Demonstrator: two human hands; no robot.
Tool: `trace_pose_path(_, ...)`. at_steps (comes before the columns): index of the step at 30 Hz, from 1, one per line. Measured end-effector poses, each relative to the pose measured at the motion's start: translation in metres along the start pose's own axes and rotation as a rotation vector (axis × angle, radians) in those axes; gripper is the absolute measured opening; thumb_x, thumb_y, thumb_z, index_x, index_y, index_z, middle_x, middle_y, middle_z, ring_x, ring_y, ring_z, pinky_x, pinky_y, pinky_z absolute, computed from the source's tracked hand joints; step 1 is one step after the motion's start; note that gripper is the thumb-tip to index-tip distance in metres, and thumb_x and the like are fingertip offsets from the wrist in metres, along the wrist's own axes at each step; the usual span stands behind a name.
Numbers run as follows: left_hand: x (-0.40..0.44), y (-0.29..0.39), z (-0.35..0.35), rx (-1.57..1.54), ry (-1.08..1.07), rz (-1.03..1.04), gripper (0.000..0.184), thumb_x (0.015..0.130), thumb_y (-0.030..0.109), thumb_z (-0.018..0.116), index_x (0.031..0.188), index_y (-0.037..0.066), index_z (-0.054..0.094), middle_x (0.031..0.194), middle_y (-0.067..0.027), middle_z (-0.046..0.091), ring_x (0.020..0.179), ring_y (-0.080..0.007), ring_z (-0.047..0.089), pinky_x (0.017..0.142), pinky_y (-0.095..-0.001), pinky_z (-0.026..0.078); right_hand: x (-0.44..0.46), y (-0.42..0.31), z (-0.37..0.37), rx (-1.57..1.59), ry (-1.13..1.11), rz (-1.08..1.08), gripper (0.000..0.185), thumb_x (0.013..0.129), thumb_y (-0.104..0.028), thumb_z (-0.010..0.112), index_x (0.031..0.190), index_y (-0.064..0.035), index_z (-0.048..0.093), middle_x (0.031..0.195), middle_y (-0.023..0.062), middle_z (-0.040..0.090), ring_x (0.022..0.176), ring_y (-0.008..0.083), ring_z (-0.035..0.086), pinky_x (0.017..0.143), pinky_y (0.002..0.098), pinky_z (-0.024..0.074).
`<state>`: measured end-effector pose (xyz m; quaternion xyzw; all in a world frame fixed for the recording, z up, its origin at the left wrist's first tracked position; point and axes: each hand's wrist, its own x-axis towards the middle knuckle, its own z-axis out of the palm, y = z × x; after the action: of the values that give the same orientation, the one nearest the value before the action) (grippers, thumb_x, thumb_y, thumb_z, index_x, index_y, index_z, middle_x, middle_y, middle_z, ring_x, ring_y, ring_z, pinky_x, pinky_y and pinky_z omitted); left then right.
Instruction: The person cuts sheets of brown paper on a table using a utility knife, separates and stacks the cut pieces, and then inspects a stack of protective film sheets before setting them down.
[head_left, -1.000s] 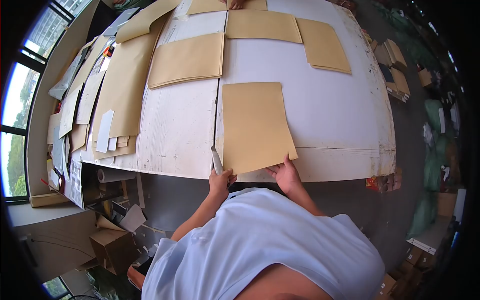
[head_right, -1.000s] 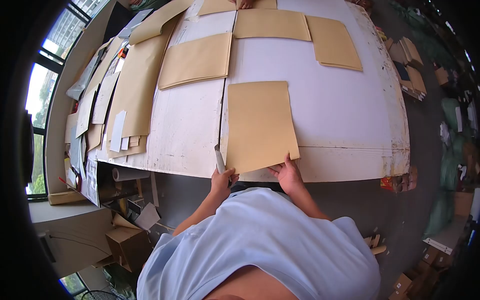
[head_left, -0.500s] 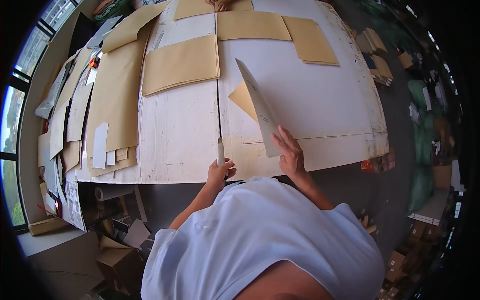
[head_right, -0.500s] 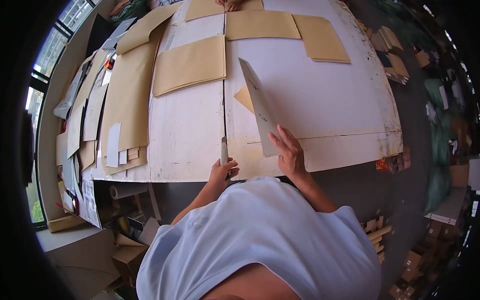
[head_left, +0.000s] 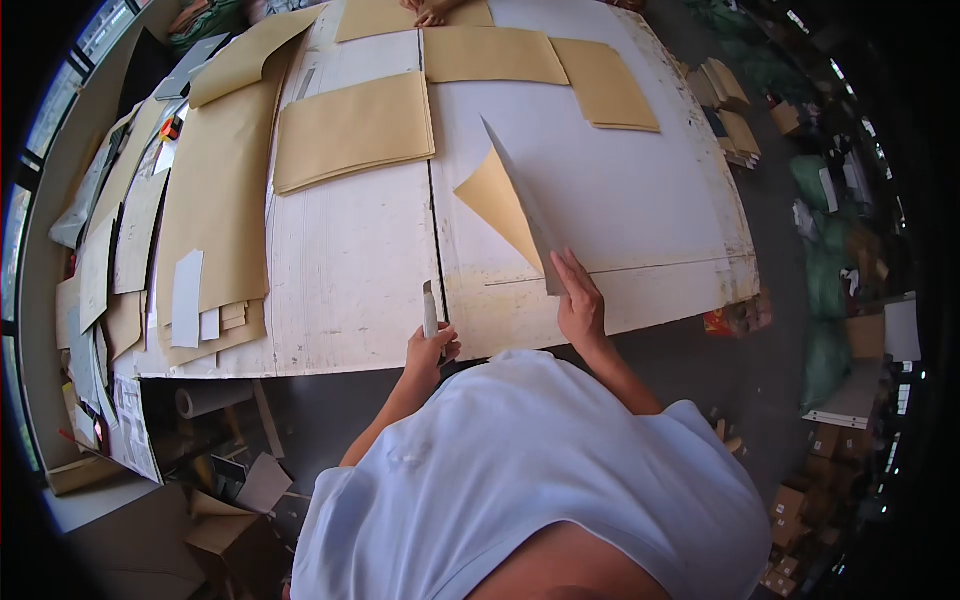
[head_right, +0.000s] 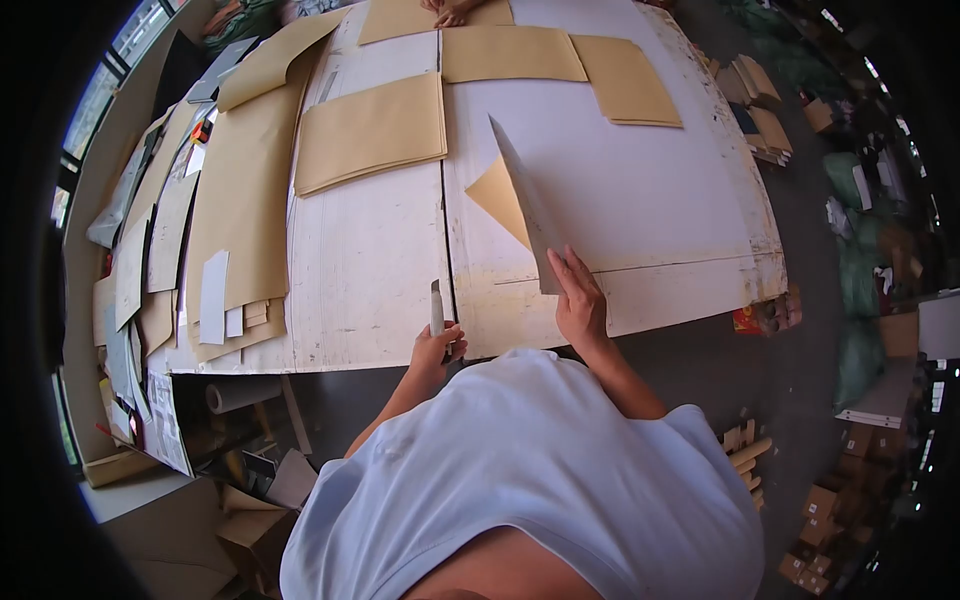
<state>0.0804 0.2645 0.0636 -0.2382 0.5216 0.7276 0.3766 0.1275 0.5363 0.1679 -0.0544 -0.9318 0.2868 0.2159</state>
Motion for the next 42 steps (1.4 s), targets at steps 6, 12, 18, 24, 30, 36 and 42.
trace_pose_path(6, -0.007, -0.006, -0.011, -0.008, 0.002, -0.007, 0.019, 0.093, 0.011, 0.064, 0.107, 0.004, 0.054, 0.09, -0.0074, 0.063, 0.077, -0.0175, 0.064, 0.069, -0.0312, 0.056, 0.016, 0.096, -0.026, 0.35, 0.308, 0.728, 0.033, 0.102, -0.013, 0.046, 0.133, -0.0013, 0.052, 0.121, 0.0127, 0.064, 0.11, 0.0241, 0.062, 0.093, 0.0343, 0.0473)
trace_pose_path(12, 0.002, -0.013, -0.03, -0.026, -0.054, 0.041, 0.019, 0.092, 0.012, 0.065, 0.105, 0.004, 0.054, 0.088, -0.0075, 0.062, 0.073, -0.0173, 0.063, 0.065, -0.0303, 0.054, -0.048, 0.169, -0.022, 0.962, 0.507, 1.163, 0.029, 0.101, -0.013, 0.049, 0.129, -0.012, 0.05, 0.118, 0.0058, 0.062, 0.099, 0.0213, 0.064, 0.08, 0.0407, 0.0542)
trace_pose_path(18, -0.007, -0.004, -0.022, -0.047, 0.036, 0.021, 0.019, 0.09, 0.005, 0.065, 0.101, 0.0, 0.051, 0.077, -0.008, 0.058, 0.061, -0.0166, 0.057, 0.053, -0.0303, 0.048, -0.1, 0.182, -0.002, 1.122, 0.471, 1.478, 0.025, 0.101, -0.017, 0.047, 0.126, -0.0161, 0.051, 0.117, 0.004, 0.061, 0.099, 0.0213, 0.063, 0.076, 0.0401, 0.0551)
trace_pose_path(24, 0.006, -0.016, -0.028, -0.036, -0.06, 0.01, 0.022, 0.089, 0.007, 0.066, 0.104, 0.001, 0.052, 0.081, -0.008, 0.06, 0.064, -0.0166, 0.06, 0.056, -0.03, 0.051, -0.106, 0.203, -0.012, 1.346, 0.485, 1.491, 0.019, 0.1, -0.013, 0.047, 0.117, -0.0112, 0.056, 0.101, 0.0057, 0.066, 0.082, 0.0208, 0.067, 0.062, 0.033, 0.0563)
trace_pose_path(30, -0.003, -0.011, -0.011, 0.035, 0.01, -0.018, 0.021, 0.089, 0.008, 0.067, 0.105, 0.003, 0.054, 0.084, -0.0073, 0.062, 0.069, -0.0169, 0.063, 0.062, -0.0303, 0.055, -0.053, 0.166, -0.04, 1.532, 0.627, 1.463, 0.017, 0.098, -0.012, 0.053, 0.103, -0.0019, 0.065, 0.088, 0.0111, 0.07, 0.074, 0.0207, 0.07, 0.051, 0.0253, 0.0595)
trace_pose_path(36, 0.003, -0.013, -0.01, 0.024, -0.003, -0.01, 0.018, 0.091, 0.01, 0.065, 0.105, 0.005, 0.056, 0.084, -0.0065, 0.063, 0.071, -0.0165, 0.063, 0.063, -0.0299, 0.055, -0.027, 0.142, -0.058, 1.631, 0.699, 1.403, 0.026, 0.098, -0.019, 0.055, 0.113, 0.0009, 0.062, 0.101, 0.013, 0.065, 0.079, 0.0192, 0.068, 0.054, 0.0269, 0.0617)
trace_pose_path(42, -0.002, -0.012, -0.009, -0.01, 0.031, -0.004, 0.018, 0.089, 0.009, 0.065, 0.104, 0.004, 0.057, 0.085, -0.0067, 0.063, 0.072, -0.0163, 0.063, 0.065, -0.0309, 0.056, -0.011, 0.138, -0.079, 1.688, 0.83, 1.411, 0.031, 0.098, -0.018, 0.057, 0.123, 0.0008, 0.057, 0.121, 0.0131, 0.057, 0.082, 0.0201, 0.068, 0.057, 0.0285, 0.0631)
